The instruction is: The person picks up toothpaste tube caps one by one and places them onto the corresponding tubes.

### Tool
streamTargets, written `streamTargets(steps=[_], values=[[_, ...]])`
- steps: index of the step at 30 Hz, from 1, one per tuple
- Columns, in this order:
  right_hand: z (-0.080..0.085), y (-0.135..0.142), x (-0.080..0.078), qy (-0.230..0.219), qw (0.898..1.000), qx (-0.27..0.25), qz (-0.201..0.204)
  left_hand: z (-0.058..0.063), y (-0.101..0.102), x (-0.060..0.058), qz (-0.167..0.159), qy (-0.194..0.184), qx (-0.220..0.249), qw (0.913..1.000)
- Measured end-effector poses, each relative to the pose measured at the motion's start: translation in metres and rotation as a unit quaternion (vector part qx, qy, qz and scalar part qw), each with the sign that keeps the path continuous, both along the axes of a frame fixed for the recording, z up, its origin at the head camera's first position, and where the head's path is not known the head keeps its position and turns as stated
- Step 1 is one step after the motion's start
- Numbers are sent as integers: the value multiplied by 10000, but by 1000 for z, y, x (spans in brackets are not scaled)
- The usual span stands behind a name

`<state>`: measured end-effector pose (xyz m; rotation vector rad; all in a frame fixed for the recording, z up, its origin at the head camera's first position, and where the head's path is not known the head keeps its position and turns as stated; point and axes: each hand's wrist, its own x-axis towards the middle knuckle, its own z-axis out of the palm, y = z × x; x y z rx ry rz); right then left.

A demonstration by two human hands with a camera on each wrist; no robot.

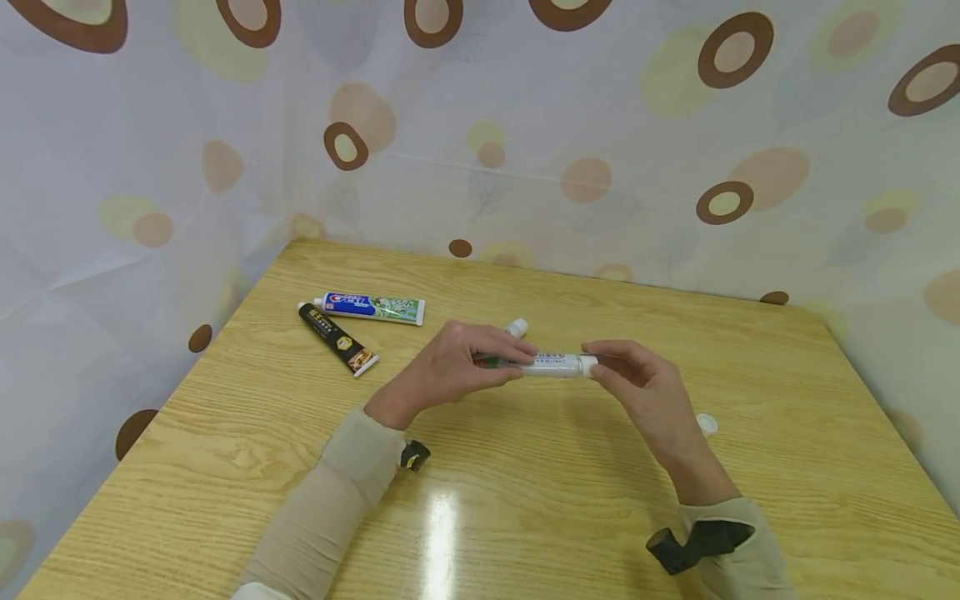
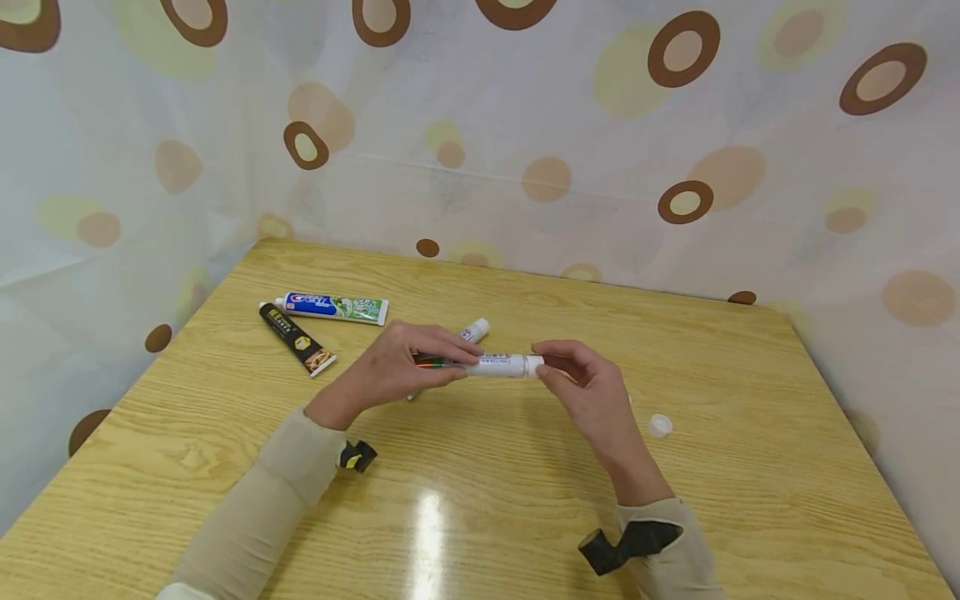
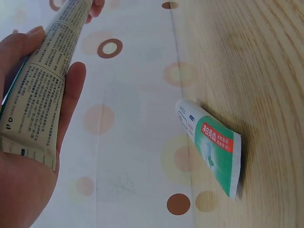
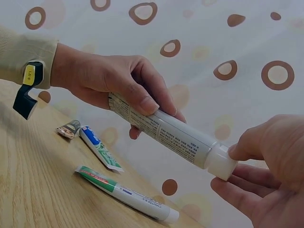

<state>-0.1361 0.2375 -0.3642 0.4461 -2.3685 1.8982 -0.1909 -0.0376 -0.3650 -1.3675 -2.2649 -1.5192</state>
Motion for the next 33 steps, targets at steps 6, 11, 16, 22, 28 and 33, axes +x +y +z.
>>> streamTargets(steps=[6, 11, 16, 22, 28, 33], values=[[2, -1, 1, -22, 9999, 45, -164, 1, 1, 1, -11, -76, 13, 10000], [3, -1, 3, -120, 9996, 213, -169, 0, -1, 1, -3, -98, 42, 9999], [3, 1, 3, -148, 9990, 417, -57, -1, -2, 0, -38, -157, 75, 9998], [0, 2, 2, -99, 9995, 257, 127, 0, -2, 0, -79, -156, 45, 9998], [-2, 3, 1, -103, 9992, 381, -89, 0, -1, 1, -74, -128, -35, 9999], [-2, 3, 0, -121, 9981, 548, -252, -1, 0, 0, -71, -82, -35, 9999]])
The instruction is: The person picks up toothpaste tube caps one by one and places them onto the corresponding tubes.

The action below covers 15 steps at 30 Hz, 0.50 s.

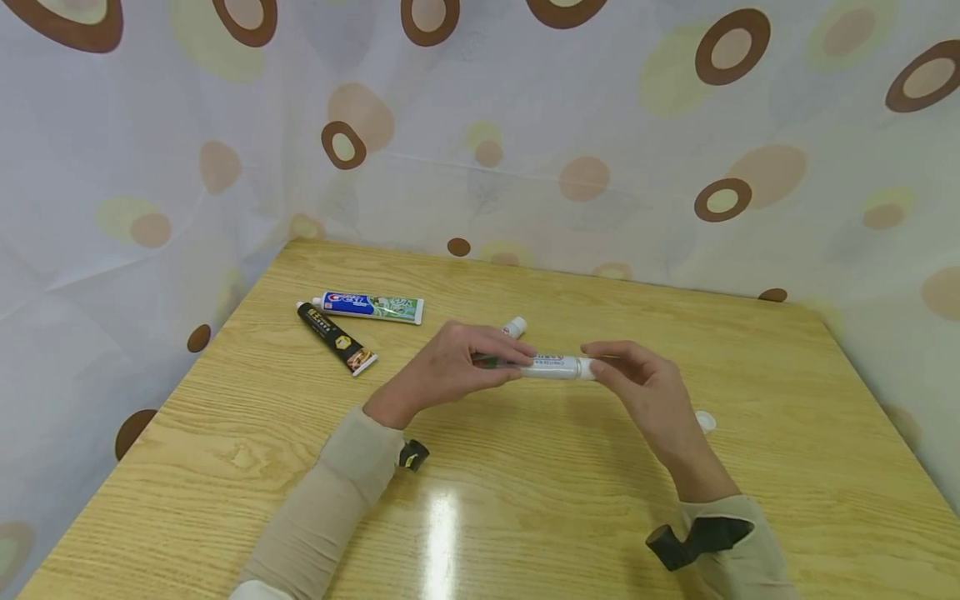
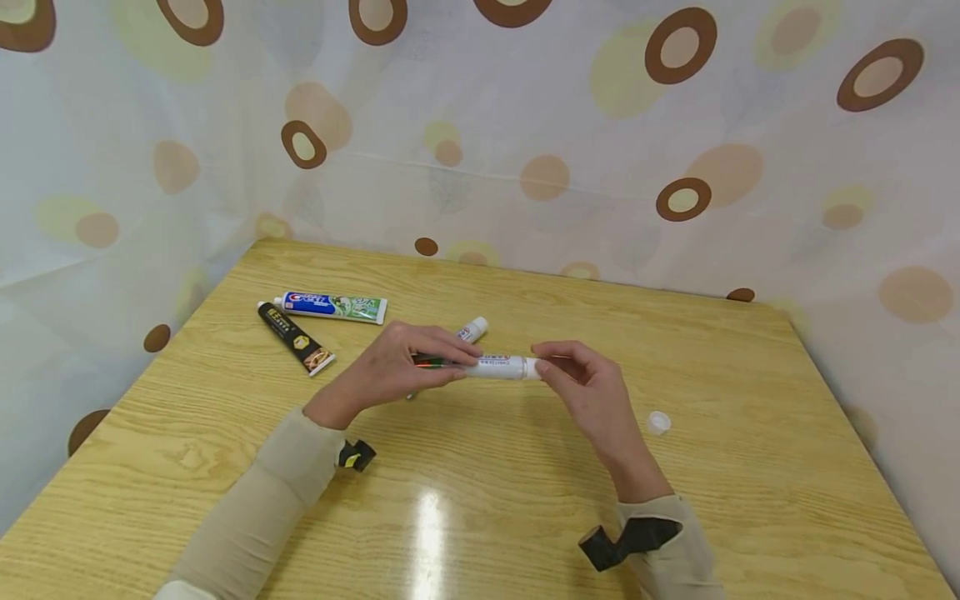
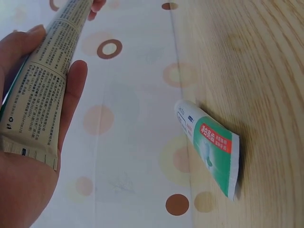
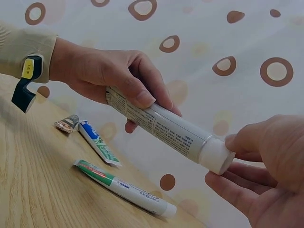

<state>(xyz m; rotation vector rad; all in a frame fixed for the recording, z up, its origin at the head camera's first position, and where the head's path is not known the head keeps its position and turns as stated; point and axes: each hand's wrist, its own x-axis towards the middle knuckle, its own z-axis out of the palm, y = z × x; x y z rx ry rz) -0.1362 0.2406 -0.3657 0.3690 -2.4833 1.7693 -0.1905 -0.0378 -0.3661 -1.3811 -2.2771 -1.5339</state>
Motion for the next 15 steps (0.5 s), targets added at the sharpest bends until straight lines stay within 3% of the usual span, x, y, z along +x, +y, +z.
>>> streamTargets(steps=[10, 15], values=[[2, 3, 0, -176, 9991, 3, 382, 1, -2, 0, 43, -59, 59, 10000], [0, 3, 0, -184, 9995, 38, 237, 1, -1, 0, 22, -87, 38, 10000]])
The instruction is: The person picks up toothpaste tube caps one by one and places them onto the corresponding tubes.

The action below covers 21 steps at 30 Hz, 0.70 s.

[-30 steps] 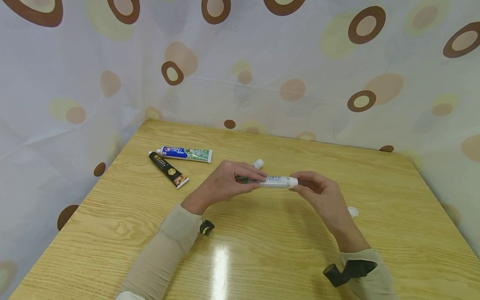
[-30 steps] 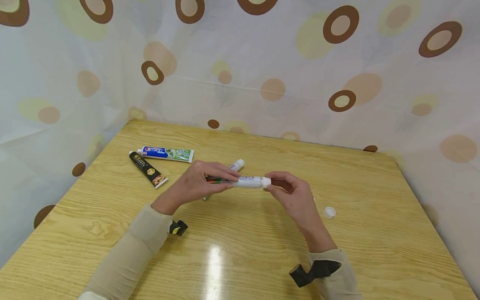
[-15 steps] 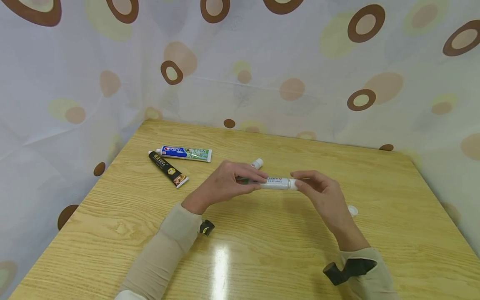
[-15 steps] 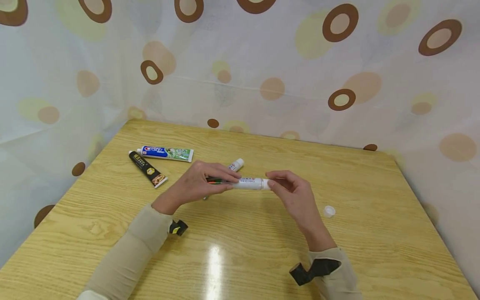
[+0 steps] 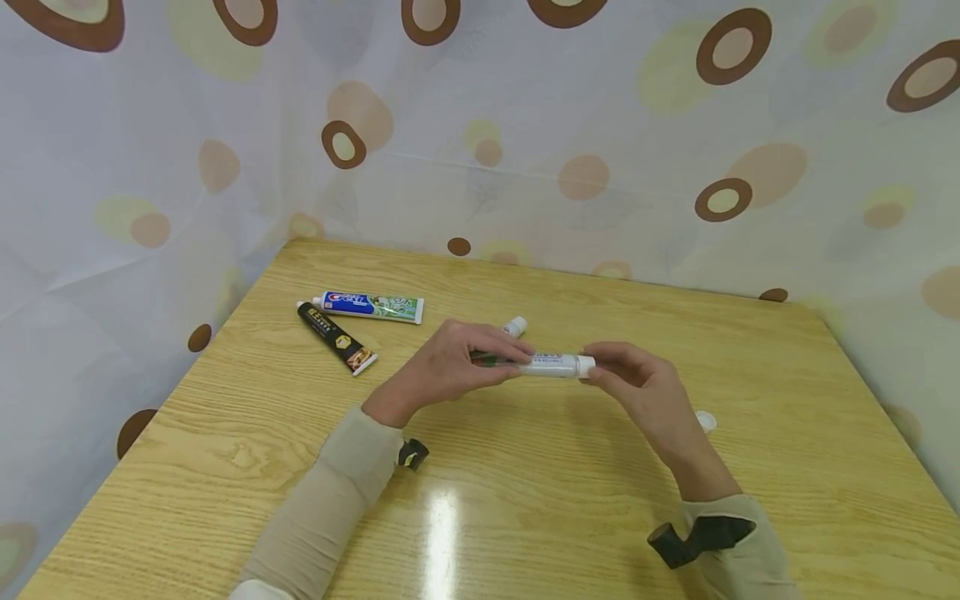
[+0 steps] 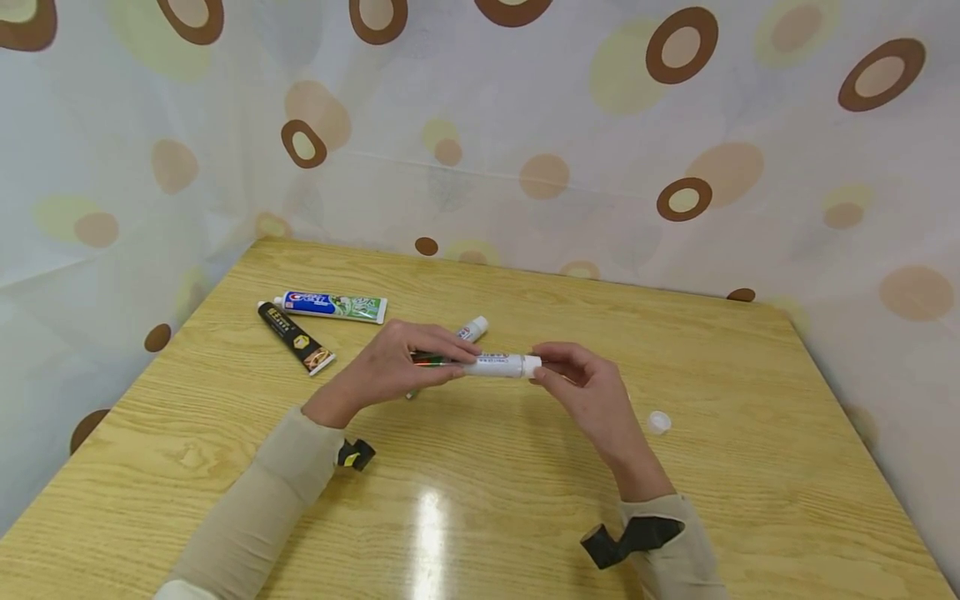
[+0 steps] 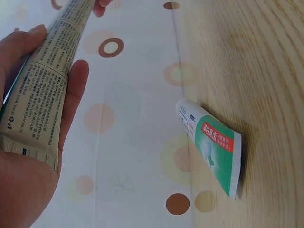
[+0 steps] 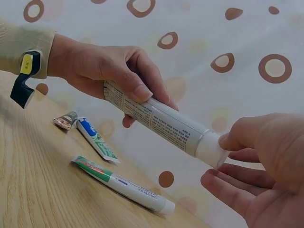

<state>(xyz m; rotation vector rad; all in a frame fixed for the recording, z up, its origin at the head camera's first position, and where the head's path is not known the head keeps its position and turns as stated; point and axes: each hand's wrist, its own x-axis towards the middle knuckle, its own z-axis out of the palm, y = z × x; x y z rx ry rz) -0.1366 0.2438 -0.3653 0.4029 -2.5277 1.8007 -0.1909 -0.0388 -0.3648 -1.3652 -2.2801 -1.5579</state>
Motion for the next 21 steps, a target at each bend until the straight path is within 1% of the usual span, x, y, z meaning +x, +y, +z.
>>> streamTargets(steps=[4, 8, 16, 21], values=[[-1, -1, 0, 75, 9998, 73, -172, 0, 0, 0, -15, -4, -27, 10000], [-1, -2, 0, 168, 9997, -104, -154, 0, 1, 1, -11, 29, -52, 10000], [0, -2, -1, 193, 9987, -458, 67, 2, 0, 1, 30, 90, 3, 10000], [0, -2, -1, 139, 9961, -800, 337, 2, -1, 1, 24, 75, 89, 9999]])
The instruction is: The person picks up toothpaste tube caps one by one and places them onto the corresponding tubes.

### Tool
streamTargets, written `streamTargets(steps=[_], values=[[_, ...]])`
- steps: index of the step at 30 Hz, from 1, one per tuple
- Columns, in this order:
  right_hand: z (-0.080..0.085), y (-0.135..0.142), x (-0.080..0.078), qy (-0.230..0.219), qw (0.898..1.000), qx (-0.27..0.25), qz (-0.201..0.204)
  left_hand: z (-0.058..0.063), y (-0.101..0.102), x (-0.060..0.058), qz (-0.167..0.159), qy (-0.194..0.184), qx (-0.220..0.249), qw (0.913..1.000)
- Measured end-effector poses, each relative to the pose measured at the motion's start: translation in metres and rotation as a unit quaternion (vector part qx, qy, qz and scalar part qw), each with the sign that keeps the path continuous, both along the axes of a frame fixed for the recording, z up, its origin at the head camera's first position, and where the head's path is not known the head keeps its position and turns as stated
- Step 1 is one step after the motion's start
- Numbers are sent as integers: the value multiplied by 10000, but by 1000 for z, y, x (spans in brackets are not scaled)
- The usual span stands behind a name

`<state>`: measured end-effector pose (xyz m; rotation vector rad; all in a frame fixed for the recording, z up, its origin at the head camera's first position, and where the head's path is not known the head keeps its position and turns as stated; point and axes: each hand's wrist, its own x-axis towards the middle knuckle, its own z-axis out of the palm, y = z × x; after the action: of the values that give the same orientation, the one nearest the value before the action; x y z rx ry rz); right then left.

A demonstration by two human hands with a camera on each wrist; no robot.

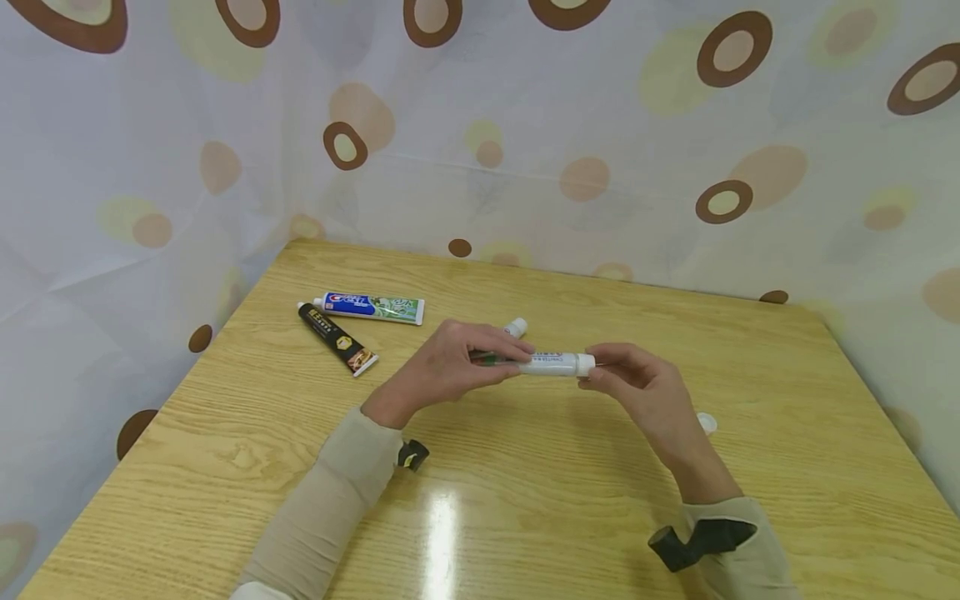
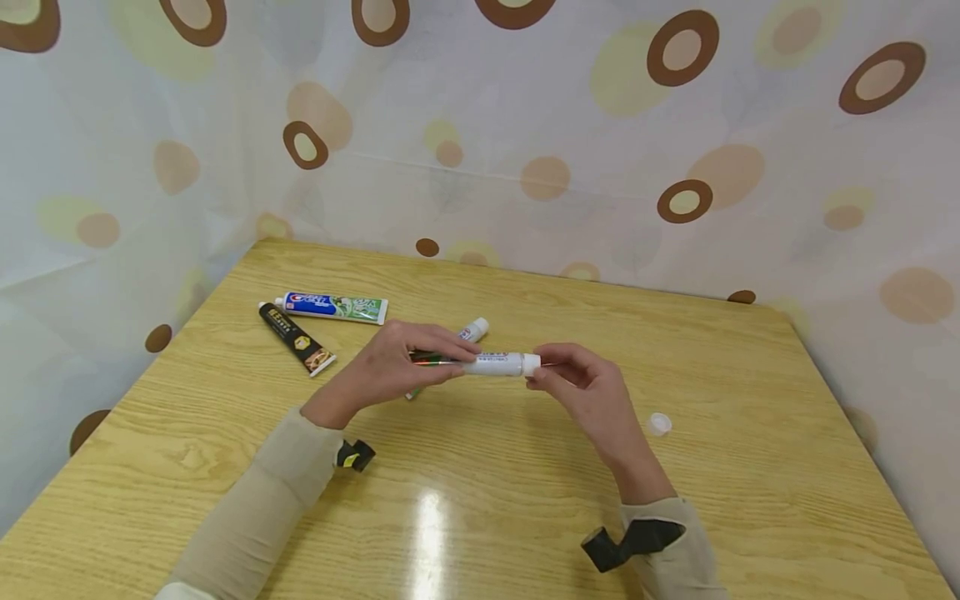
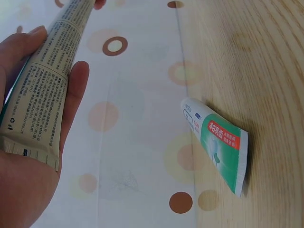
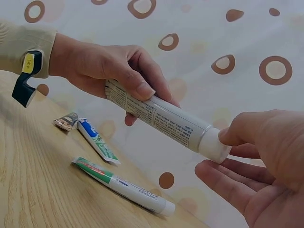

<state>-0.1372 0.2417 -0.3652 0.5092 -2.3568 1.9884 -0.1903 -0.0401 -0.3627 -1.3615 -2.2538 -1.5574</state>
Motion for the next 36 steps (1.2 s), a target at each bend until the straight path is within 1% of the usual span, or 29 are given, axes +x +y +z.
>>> streamTargets(steps=[2, 4, 10, 16, 20, 26, 28, 36], values=[[-1, 0, 0, -15, 10000, -48, 61, 0, -1, 0, -1, 12, 6, 10000], [-1, 0, 0, -21, 10000, 37, 18, 0, -1, 0, 2, 40, -9, 10000], [0, 0, 1, 4, 9981, 483, -381, 1, 0, 1, -49, 33, -35, 10000], [1, -1, 2, 70, 9975, 448, -535, 1, 1, 1, -81, 103, -81, 9999], [1, -1, 2, 63, 9982, 354, -483, 2, 1, 2, -63, 114, -102, 9999], [1, 0, 2, -24, 9973, 540, -499, 2, 1, 3, -43, 103, -80, 9999], [2, 0, 2, -53, 9975, 531, -467, 3, 0, 3, -56, 109, -67, 9999], [0, 1, 0, 34, 9987, 417, -304, 4, 1, 3, -78, 87, -85, 9999]])
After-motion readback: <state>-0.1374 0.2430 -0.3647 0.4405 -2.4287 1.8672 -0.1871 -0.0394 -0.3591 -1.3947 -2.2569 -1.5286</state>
